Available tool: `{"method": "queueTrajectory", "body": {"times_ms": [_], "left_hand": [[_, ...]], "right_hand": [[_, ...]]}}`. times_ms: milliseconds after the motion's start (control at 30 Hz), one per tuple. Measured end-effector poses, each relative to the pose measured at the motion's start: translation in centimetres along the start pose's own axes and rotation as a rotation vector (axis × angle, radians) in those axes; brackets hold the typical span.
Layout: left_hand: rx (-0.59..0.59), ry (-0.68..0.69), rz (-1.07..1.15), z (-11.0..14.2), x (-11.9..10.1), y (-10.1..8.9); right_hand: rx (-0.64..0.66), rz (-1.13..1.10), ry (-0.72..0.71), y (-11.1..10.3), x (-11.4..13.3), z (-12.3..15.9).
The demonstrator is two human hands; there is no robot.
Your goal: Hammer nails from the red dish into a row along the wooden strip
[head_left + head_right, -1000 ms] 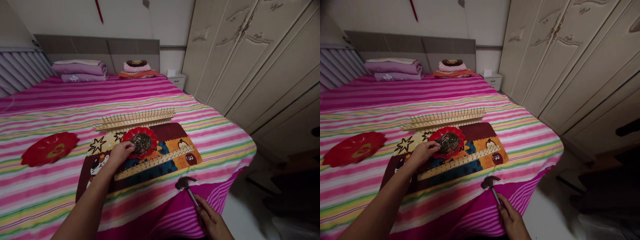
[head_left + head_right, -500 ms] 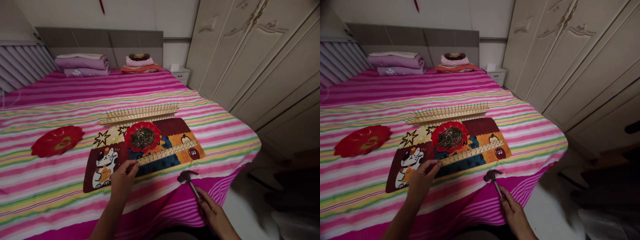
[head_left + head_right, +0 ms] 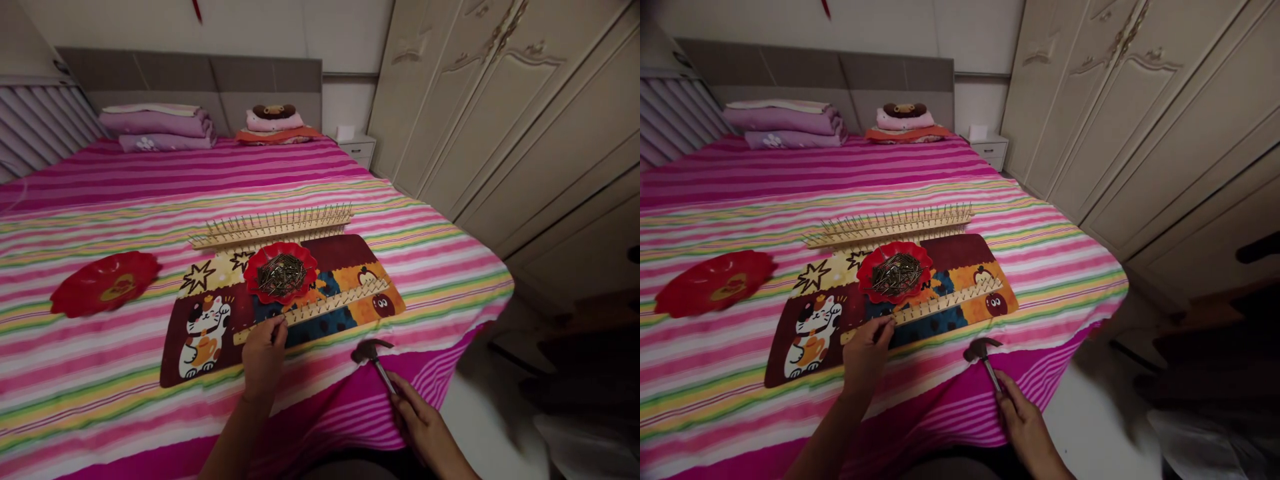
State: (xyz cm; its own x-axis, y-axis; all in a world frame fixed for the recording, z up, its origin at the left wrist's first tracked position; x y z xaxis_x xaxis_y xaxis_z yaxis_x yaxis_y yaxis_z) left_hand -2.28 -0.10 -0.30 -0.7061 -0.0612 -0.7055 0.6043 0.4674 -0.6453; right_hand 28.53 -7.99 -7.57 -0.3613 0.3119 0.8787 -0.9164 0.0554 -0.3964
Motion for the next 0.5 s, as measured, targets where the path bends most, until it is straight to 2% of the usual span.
{"method": "queueTrajectory", "body": {"times_ms": [100, 167, 333, 500], "left_hand": [[0.006, 0.071, -0.062, 0.0, 0.0, 0.2], [0.001, 0.117, -0.091, 0.0, 0.0, 0.3], [-0.055, 0.221, -0.115, 0.2, -0.1, 0.2], [-0.092, 0.266, -0.112, 0.2, 0.1, 0.0]], "right_hand": [[0.052, -0.006, -0.002, 0.1, 0.6, 0.5], [0.084, -0.002, -0.049, 0.2, 2.0, 0.9], [0.229, 0.065, -0.268, 2.0, 9.0, 1.5], [0.295, 0.101, -0.538, 4.7, 15.6, 1.0]]}}
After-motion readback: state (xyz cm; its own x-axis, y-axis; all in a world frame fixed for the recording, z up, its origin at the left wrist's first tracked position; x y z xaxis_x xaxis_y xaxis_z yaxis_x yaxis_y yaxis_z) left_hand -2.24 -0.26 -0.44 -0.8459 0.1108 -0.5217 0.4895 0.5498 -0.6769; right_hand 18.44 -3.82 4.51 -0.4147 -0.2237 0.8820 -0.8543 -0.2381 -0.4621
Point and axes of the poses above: each hand's wrist, its own z-axis away from the middle knuckle, its own y-axis out of the palm, x = y × z, the point moved 4 cm from there along -z, towards the middle knuckle, and after that the axes turned 3 degrees about y, right-handed, at the moved point
